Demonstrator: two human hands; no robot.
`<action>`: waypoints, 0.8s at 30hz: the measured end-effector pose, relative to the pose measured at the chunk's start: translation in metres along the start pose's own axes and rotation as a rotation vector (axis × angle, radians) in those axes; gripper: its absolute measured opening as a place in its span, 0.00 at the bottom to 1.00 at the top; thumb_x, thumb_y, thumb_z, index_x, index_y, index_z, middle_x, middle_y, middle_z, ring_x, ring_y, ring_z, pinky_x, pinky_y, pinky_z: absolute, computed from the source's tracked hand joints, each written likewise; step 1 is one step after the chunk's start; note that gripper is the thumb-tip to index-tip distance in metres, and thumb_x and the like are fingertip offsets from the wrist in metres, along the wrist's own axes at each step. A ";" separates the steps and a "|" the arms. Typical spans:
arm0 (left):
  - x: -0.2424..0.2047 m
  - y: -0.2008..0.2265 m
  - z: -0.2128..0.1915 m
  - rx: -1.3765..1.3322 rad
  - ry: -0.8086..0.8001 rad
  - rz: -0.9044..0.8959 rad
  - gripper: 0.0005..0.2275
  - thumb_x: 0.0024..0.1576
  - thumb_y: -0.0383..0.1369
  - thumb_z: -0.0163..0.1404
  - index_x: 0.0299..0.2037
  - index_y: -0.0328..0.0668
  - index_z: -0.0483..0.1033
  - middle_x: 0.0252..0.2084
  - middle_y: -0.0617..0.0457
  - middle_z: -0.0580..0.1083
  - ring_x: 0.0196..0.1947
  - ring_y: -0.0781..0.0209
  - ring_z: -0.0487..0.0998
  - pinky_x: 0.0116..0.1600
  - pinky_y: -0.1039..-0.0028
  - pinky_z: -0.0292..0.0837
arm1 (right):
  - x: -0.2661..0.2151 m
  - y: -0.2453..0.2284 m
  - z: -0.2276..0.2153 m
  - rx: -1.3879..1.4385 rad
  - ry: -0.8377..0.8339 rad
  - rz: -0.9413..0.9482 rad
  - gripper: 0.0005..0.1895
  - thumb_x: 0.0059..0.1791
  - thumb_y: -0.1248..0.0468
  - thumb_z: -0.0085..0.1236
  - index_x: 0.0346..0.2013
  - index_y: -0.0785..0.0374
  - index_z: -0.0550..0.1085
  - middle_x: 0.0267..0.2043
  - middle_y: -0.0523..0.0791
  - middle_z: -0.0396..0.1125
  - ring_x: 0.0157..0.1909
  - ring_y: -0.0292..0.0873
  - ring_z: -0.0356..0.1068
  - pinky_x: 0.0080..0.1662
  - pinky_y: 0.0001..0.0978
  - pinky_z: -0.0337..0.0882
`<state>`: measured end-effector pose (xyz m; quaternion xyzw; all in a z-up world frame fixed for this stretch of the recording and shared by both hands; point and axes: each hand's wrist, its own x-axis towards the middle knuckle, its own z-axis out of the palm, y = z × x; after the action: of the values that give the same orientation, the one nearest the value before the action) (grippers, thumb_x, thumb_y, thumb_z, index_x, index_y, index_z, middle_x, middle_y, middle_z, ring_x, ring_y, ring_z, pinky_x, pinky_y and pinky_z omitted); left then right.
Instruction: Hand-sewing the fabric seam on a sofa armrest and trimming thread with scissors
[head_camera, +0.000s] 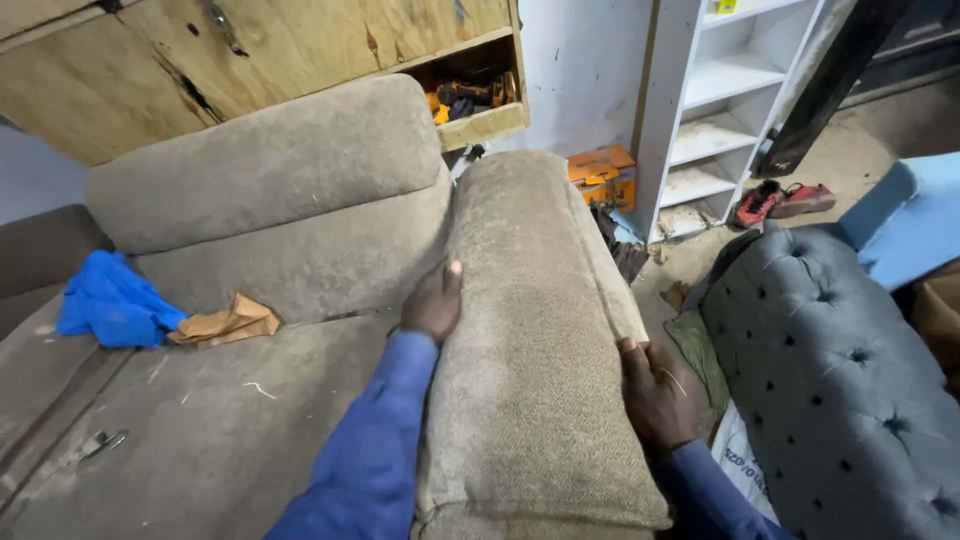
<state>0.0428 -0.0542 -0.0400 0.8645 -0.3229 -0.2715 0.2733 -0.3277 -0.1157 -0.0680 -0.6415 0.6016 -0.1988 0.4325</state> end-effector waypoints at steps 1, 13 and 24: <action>0.034 -0.013 0.016 0.379 0.048 0.134 0.30 0.75 0.55 0.34 0.83 0.55 0.67 0.88 0.51 0.63 0.89 0.46 0.58 0.86 0.42 0.58 | -0.005 -0.002 -0.003 0.035 -0.001 0.025 0.29 0.63 0.35 0.54 0.49 0.56 0.86 0.47 0.58 0.83 0.62 0.67 0.80 0.62 0.60 0.76; -0.136 0.137 0.073 0.676 0.115 0.371 0.27 0.75 0.47 0.33 0.84 0.61 0.64 0.91 0.45 0.54 0.91 0.42 0.48 0.86 0.35 0.38 | 0.030 0.034 0.011 0.117 -0.047 0.072 0.25 0.61 0.38 0.62 0.50 0.54 0.88 0.42 0.54 0.83 0.55 0.59 0.80 0.59 0.56 0.75; -0.233 0.138 0.100 0.739 0.117 0.550 0.25 0.71 0.45 0.39 0.77 0.60 0.74 0.90 0.49 0.57 0.91 0.45 0.47 0.86 0.33 0.35 | -0.047 0.005 -0.043 -0.115 -0.148 -0.023 0.31 0.59 0.33 0.61 0.52 0.57 0.90 0.49 0.62 0.85 0.63 0.73 0.78 0.61 0.63 0.76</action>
<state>-0.2285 -0.0082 0.0476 0.8002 -0.5992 -0.0065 0.0263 -0.3732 -0.0841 -0.0365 -0.6851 0.5710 -0.1208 0.4359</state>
